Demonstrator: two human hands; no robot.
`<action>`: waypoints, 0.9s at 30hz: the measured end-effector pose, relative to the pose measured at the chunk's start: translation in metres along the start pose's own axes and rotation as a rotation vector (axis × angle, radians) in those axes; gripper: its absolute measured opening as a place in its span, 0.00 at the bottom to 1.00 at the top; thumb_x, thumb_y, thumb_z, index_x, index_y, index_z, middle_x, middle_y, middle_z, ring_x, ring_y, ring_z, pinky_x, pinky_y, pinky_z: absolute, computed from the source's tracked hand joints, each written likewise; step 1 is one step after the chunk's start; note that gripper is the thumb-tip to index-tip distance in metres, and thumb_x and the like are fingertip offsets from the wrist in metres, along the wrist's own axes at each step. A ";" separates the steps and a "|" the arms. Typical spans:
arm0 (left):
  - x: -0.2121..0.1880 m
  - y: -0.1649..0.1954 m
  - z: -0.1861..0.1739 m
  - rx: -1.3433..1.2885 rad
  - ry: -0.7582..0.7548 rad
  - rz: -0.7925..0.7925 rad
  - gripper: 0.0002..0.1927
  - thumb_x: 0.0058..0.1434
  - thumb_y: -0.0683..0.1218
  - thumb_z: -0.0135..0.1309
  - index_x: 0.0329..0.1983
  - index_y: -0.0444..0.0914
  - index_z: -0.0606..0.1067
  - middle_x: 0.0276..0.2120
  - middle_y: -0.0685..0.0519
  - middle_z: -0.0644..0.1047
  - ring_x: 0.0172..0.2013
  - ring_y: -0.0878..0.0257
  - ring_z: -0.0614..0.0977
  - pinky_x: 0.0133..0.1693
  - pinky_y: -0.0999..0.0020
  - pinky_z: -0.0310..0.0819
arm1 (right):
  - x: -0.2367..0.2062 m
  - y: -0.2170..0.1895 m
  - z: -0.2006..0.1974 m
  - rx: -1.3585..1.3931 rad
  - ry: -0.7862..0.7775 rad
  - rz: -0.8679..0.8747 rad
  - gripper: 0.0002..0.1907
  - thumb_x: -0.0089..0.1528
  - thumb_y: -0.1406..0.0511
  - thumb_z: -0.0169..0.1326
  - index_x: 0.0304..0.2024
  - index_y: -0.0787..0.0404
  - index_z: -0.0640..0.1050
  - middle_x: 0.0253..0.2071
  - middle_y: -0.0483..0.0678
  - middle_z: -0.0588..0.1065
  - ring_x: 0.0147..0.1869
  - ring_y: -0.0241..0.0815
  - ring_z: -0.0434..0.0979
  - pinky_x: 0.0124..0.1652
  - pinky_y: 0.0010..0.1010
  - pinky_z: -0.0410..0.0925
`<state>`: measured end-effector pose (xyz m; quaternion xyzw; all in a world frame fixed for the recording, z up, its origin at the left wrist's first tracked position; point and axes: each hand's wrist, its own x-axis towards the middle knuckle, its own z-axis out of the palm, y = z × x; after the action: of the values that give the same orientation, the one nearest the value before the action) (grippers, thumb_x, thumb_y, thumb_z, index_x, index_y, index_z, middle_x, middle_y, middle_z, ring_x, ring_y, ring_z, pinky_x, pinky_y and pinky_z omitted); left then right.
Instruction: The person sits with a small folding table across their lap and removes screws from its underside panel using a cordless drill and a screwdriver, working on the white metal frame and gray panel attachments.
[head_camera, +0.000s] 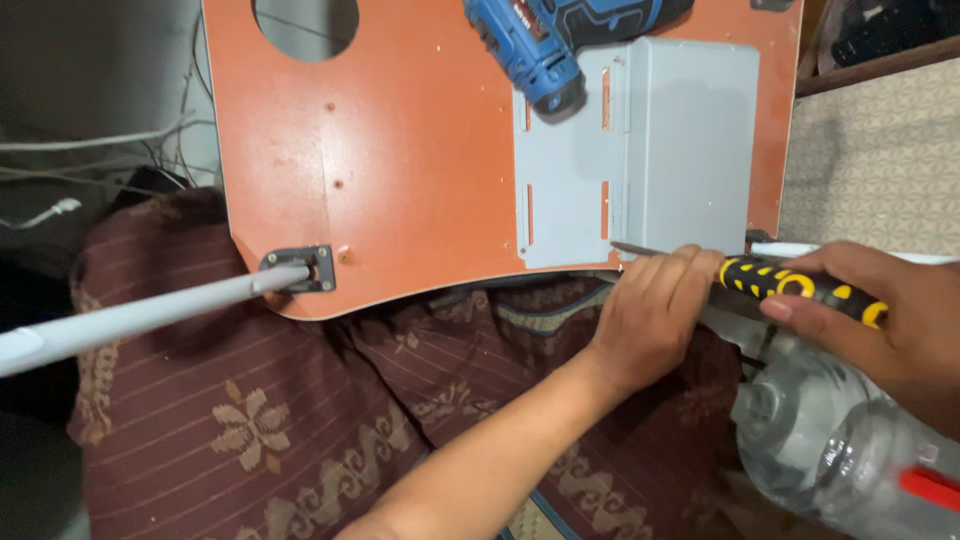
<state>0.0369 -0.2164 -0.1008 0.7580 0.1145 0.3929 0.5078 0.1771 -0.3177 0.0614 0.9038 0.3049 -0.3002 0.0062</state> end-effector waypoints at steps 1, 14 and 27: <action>-0.001 0.000 0.001 0.000 0.012 -0.011 0.18 0.68 0.36 0.47 0.61 0.30 0.68 0.54 0.42 0.74 0.47 0.49 0.78 0.49 0.60 0.72 | 0.001 0.002 -0.002 -0.128 -0.019 -0.067 0.25 0.58 0.50 0.62 0.54 0.53 0.81 0.25 0.44 0.78 0.27 0.37 0.79 0.27 0.29 0.71; -0.001 -0.015 -0.005 -0.012 -0.027 -0.016 0.16 0.66 0.38 0.49 0.57 0.34 0.72 0.50 0.46 0.78 0.44 0.54 0.81 0.48 0.62 0.74 | -0.001 -0.038 -0.014 -0.230 0.148 -0.295 0.37 0.47 0.52 0.64 0.57 0.56 0.73 0.31 0.49 0.72 0.31 0.44 0.75 0.31 0.34 0.69; 0.094 -0.066 -0.052 -0.227 -0.817 0.177 0.14 0.68 0.46 0.52 0.55 0.44 0.79 0.44 0.50 0.83 0.45 0.49 0.82 0.48 0.54 0.76 | -0.002 -0.068 -0.033 -0.611 0.164 -0.451 0.16 0.61 0.54 0.58 0.42 0.59 0.75 0.32 0.50 0.68 0.34 0.49 0.75 0.34 0.39 0.68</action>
<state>0.0773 -0.0969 -0.1035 0.7974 -0.2054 0.1127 0.5560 0.1558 -0.2573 0.1011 0.7917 0.5708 -0.1161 0.1843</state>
